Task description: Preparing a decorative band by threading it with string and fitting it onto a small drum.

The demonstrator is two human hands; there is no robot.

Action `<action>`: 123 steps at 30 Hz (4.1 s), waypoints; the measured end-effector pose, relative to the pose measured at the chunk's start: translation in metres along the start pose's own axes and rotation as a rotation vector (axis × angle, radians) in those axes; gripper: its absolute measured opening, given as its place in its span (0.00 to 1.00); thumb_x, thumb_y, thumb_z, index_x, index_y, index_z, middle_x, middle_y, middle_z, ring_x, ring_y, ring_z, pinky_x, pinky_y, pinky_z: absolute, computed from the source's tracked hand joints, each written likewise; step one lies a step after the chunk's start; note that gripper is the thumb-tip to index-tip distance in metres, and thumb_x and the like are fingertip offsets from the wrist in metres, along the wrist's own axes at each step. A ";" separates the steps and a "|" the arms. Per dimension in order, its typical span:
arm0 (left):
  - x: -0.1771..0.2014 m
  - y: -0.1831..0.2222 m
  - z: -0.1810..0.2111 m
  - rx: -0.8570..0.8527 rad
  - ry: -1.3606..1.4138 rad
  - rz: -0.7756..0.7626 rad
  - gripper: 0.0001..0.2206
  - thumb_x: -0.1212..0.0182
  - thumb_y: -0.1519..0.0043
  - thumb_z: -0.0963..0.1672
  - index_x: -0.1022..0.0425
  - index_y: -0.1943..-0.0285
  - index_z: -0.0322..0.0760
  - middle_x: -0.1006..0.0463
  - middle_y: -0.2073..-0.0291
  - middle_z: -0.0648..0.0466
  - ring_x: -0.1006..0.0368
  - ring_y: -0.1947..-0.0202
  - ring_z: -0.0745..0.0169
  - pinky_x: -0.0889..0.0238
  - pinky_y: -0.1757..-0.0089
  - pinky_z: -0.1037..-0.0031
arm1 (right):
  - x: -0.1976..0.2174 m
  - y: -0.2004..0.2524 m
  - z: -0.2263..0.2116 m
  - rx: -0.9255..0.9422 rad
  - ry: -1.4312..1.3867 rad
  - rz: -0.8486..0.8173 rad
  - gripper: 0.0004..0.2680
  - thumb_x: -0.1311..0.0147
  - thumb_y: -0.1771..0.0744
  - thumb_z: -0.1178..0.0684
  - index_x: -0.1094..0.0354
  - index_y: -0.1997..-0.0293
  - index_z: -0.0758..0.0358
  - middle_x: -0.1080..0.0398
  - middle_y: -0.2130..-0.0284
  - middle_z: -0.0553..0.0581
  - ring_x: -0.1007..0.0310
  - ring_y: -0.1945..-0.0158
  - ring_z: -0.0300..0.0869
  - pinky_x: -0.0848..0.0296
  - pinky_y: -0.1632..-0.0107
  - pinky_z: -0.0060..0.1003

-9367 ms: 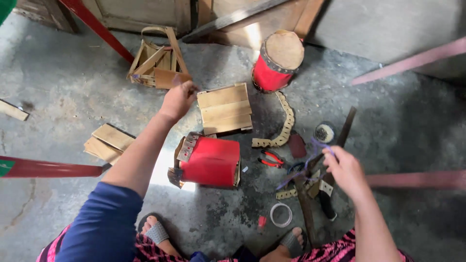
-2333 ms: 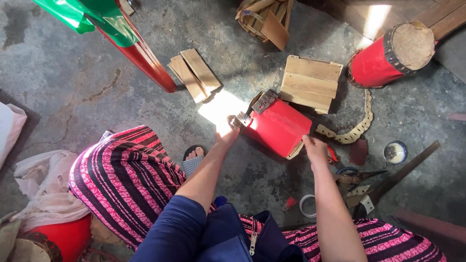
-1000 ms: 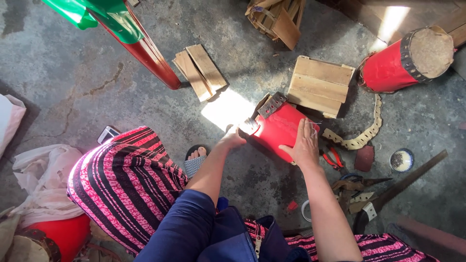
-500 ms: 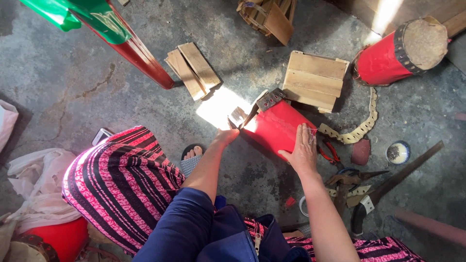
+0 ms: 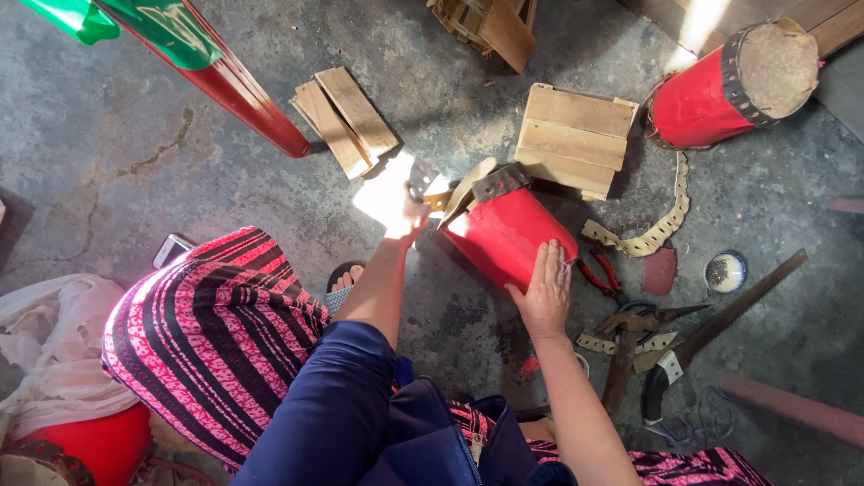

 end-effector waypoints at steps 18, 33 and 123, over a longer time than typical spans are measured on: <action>0.068 -0.076 0.090 -0.013 0.446 -0.131 0.24 0.48 0.37 0.35 0.47 0.36 0.50 0.33 0.43 0.34 0.35 0.36 0.28 0.42 0.36 0.46 | -0.001 0.001 -0.013 0.176 0.176 0.223 0.45 0.26 0.51 0.42 0.45 0.27 0.68 0.47 0.27 0.68 0.45 0.26 0.55 0.45 0.26 0.53; 0.242 -0.024 0.284 -0.428 0.028 -0.619 0.28 0.45 0.42 0.42 0.49 0.35 0.65 0.28 0.48 0.42 0.24 0.47 0.34 0.32 0.46 0.48 | 0.208 -0.033 0.065 -0.218 -0.458 0.727 0.14 0.46 0.31 0.60 0.27 0.38 0.62 0.25 0.46 0.63 0.28 0.40 0.53 0.34 0.35 0.45; 0.219 0.091 0.351 -0.660 0.387 -1.365 0.05 0.32 0.42 0.44 0.22 0.62 0.42 0.21 0.70 0.63 0.29 0.71 0.74 0.35 0.64 0.79 | 0.295 0.028 0.120 -0.126 -1.092 -0.149 0.04 0.36 0.40 0.66 0.23 0.67 0.69 0.24 0.72 0.50 0.33 0.70 0.34 0.35 0.64 0.27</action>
Point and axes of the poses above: each hand's wrist, its own y-axis away from the middle knuckle, its own x-axis out of the back of the hand, z = x × y, the point moved 2 cm from there along -y, towards the middle knuckle
